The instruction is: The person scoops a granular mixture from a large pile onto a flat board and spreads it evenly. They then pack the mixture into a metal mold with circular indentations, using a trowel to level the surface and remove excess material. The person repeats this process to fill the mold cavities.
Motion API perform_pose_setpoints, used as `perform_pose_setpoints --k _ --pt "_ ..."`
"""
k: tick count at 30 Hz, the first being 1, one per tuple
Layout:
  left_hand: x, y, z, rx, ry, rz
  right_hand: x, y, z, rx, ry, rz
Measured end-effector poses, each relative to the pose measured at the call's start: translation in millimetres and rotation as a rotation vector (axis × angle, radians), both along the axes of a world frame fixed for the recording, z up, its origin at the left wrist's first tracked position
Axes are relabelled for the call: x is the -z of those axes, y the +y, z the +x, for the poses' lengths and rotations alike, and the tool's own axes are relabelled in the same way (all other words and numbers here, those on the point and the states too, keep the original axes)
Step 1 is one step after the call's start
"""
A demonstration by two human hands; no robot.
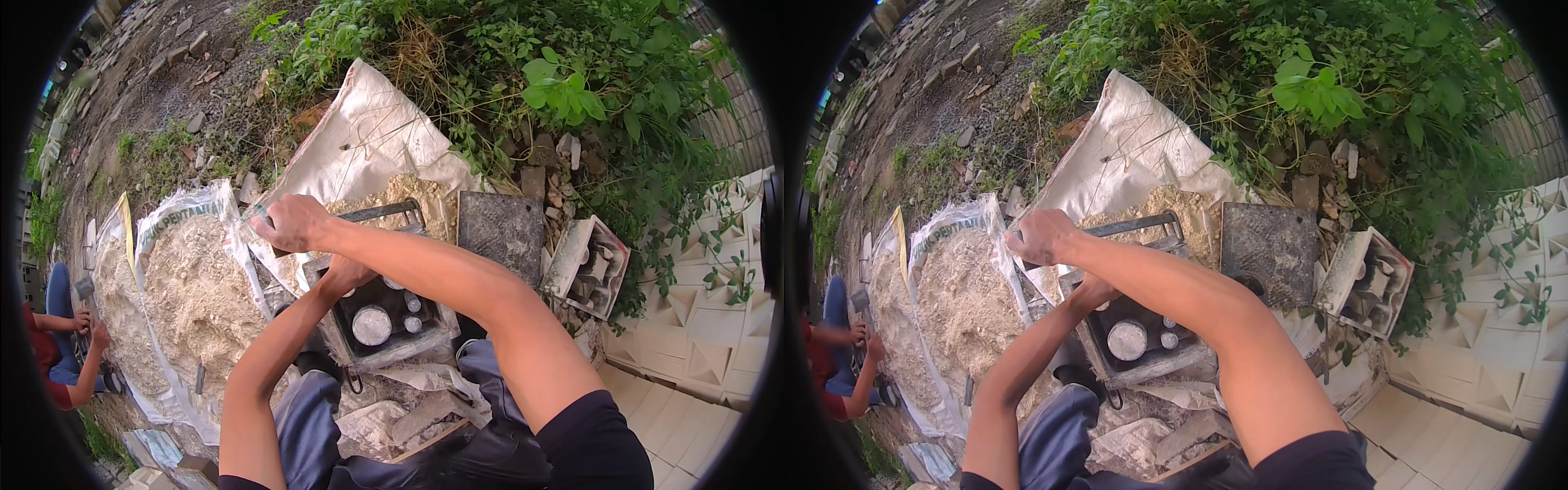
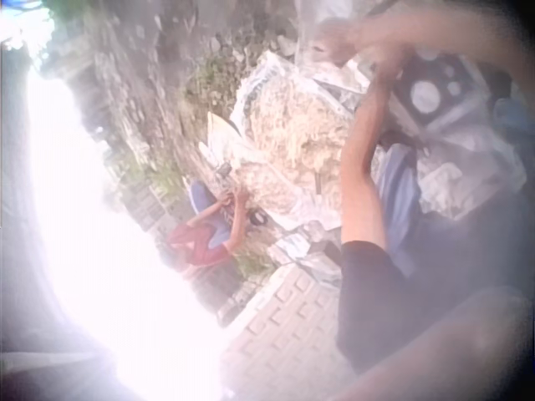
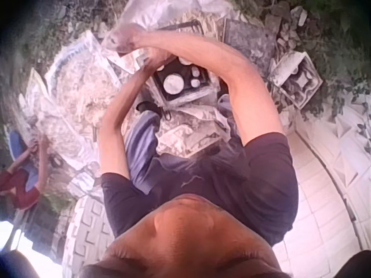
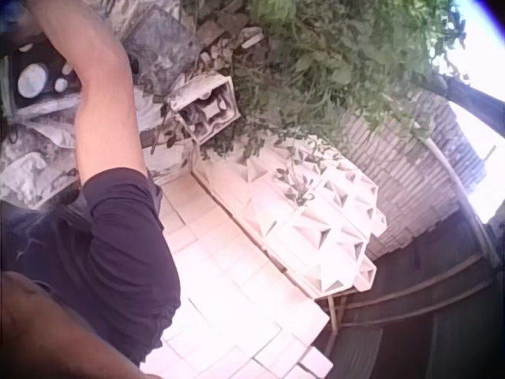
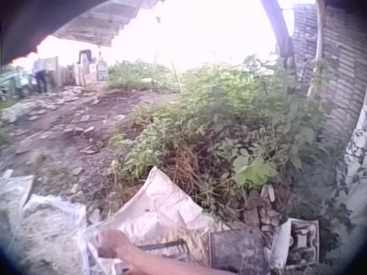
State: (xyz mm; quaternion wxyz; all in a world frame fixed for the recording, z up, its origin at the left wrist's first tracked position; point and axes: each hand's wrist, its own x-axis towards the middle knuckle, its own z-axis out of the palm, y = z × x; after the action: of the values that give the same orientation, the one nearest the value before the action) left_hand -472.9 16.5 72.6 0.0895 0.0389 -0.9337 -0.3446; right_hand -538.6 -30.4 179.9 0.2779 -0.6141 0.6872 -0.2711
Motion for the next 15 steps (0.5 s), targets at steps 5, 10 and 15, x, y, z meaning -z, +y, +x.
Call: perform_pose_setpoints --k 5,10,15 --pt "-10 0 -8 0.051 -0.100 -0.192 -49 7 -32 0.065 -0.187 -0.174" --pt "-22 20 -14 -0.075 -0.009 -0.421 -61 18 -127 0.222 -0.490 -0.344" --pt "-59 69 1 0.583 -0.210 -0.581 -84 90 -210 0.516 -1.021 -0.706"
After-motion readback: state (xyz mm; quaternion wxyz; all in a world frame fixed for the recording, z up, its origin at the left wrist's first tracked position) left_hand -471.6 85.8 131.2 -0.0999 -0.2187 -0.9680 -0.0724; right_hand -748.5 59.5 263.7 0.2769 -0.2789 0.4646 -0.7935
